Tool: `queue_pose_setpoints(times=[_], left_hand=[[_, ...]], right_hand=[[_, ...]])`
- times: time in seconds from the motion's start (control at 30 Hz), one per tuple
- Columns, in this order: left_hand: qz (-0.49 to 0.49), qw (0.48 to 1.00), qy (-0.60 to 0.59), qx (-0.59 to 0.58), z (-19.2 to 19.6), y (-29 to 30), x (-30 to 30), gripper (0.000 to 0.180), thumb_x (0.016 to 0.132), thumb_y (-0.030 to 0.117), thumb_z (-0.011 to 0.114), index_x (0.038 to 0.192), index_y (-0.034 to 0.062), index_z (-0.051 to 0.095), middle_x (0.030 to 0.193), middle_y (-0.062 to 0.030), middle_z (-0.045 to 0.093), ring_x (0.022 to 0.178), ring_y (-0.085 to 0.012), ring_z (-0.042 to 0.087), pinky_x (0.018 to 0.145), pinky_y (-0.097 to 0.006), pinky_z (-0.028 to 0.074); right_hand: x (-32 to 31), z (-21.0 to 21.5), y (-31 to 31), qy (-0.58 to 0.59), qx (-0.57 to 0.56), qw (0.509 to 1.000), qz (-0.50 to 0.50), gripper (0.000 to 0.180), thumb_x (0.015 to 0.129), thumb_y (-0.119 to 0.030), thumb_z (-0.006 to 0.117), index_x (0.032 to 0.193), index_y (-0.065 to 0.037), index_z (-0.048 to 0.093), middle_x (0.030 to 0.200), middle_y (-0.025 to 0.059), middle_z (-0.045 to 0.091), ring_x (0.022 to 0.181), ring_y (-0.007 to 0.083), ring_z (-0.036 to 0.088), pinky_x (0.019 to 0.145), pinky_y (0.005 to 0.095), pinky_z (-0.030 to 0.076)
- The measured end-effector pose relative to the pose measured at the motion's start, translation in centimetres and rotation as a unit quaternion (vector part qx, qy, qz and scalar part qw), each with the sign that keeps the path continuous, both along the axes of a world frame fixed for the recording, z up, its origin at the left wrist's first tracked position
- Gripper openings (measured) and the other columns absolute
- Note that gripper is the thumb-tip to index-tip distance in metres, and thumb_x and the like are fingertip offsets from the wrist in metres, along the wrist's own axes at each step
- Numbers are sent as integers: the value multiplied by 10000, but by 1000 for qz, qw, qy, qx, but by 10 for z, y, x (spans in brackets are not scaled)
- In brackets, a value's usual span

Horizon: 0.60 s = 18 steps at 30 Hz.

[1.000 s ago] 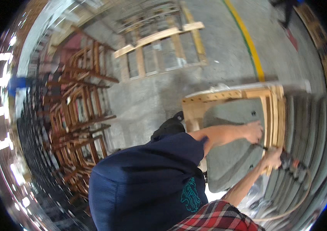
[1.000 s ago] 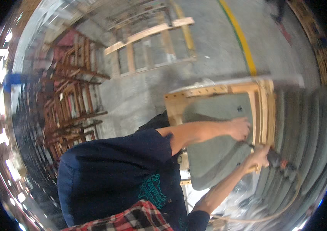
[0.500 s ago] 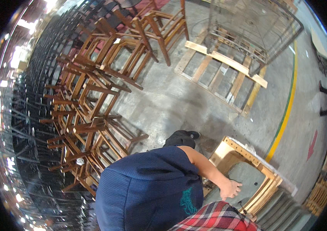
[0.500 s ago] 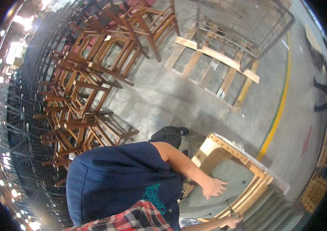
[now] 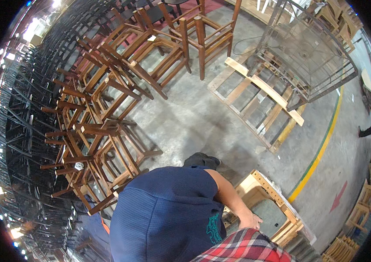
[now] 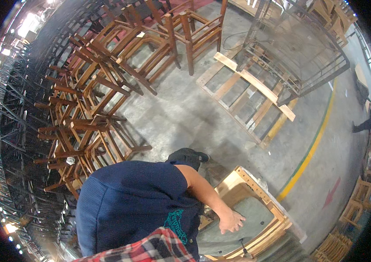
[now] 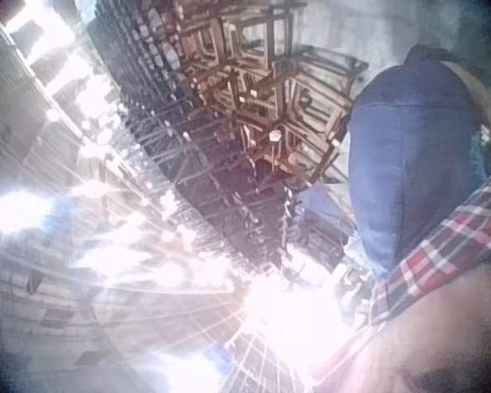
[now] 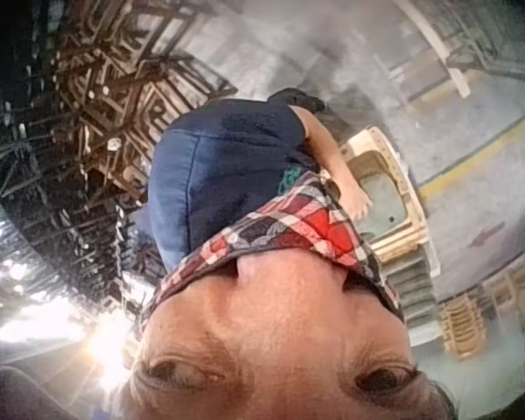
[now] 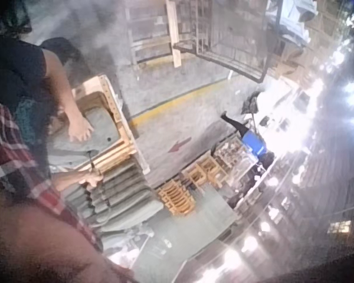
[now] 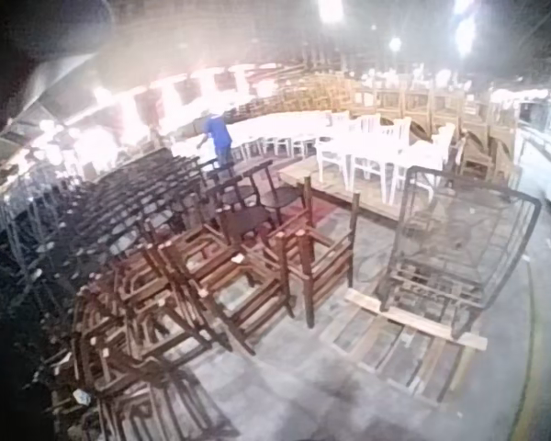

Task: The person attaches a gray upholstered seat to a wooden chair frame using a pneumatic drill and screws. They secure multiple fasteners, flip the seat, and then lift the completed chair to place it upright.

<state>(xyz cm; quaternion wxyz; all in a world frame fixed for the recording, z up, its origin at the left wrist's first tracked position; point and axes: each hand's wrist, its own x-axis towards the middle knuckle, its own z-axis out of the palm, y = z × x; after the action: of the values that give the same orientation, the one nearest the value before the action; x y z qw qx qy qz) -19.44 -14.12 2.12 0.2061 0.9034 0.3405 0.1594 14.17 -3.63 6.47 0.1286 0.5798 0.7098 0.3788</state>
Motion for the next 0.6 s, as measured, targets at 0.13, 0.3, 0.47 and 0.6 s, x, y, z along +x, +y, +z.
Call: queue_pose_setpoints(times=[0.13, 0.3, 0.47, 0.6], left_hand=[[-10, 1000, 27, -10, -1, 3, 3, 654, 904, 610, 510, 1361, 155, 617, 1514, -65, 478, 1462, -314, 325, 1207, -598, 164], [-38, 995, 79, -44, 11, 8, 3, 729, 915, 660, 446, 1465, 185, 511, 1606, -65, 343, 1512, -320, 218, 1220, -601, 98], [-56, 988, 130, -65, 8, 18, 17, 840, 904, 710, 418, 1564, 197, 345, 1664, -71, 198, 1542, -317, 115, 1229, -591, 40], [-69, 987, 114, -89, 4, 30, 30, 919, 867, 754, 440, 1571, 174, 324, 1671, -96, 166, 1547, -322, 82, 1232, -580, 2]], right_hand=[[-23, -3, -5, 105, -4, 993, -50, 294, 993, -263, 487, 1205, -155, 660, 1229, 61, 614, 1043, 352, 627, 651, 601, 528], [-56, 3, -16, 262, 12, 963, -56, 267, 958, -258, 538, 1160, -131, 656, 1129, 61, 621, 982, 312, 618, 670, 542, 514], [-85, 29, -28, 521, 44, 852, -23, 250, 923, -253, 588, 1115, -107, 652, 1030, 62, 629, 921, 271, 609, 688, 483, 500], [-91, 59, -50, 697, 99, 710, 5, 246, 895, -249, 629, 1079, -88, 648, 951, 62, 635, 873, 239, 602, 704, 436, 489]])
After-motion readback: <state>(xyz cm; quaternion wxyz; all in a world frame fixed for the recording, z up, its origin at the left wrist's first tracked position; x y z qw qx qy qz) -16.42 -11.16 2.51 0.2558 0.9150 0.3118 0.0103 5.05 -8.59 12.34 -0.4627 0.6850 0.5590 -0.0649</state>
